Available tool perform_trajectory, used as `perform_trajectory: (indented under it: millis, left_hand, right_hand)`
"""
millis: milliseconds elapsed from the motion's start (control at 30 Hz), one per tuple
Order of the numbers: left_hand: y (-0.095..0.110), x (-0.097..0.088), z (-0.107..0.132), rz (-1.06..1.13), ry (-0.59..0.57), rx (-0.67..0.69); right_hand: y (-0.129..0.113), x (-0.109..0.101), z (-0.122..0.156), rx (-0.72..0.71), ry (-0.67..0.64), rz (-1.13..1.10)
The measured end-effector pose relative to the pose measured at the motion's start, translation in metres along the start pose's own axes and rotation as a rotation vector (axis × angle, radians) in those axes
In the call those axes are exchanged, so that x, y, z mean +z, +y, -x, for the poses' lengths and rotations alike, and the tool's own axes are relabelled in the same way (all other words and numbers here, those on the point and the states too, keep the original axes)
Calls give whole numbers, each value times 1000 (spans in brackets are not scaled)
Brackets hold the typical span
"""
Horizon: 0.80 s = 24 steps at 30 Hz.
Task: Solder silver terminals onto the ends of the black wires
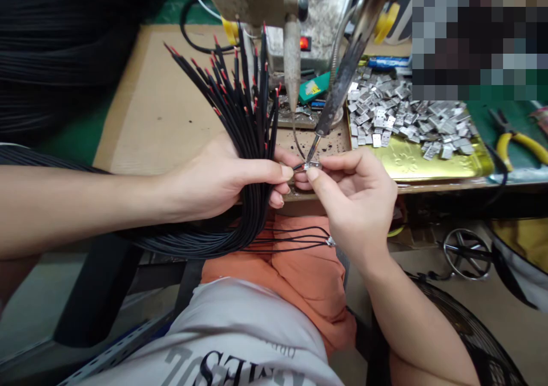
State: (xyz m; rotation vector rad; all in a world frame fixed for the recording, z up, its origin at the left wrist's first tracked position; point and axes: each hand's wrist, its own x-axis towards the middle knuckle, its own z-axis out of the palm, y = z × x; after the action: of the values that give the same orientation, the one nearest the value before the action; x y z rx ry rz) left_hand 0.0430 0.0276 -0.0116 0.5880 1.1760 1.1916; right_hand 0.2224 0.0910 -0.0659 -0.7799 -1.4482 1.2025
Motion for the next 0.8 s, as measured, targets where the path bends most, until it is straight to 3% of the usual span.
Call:
perform_trajectory:
  millis: [300,800]
  left_hand:
    - [0,0,0,25,2,-3]
    - [0,1,0,6,10,7]
  right_hand:
    - [-4,1,1,41,-34,-75]
    - [-2,0,1,25,-22,-14]
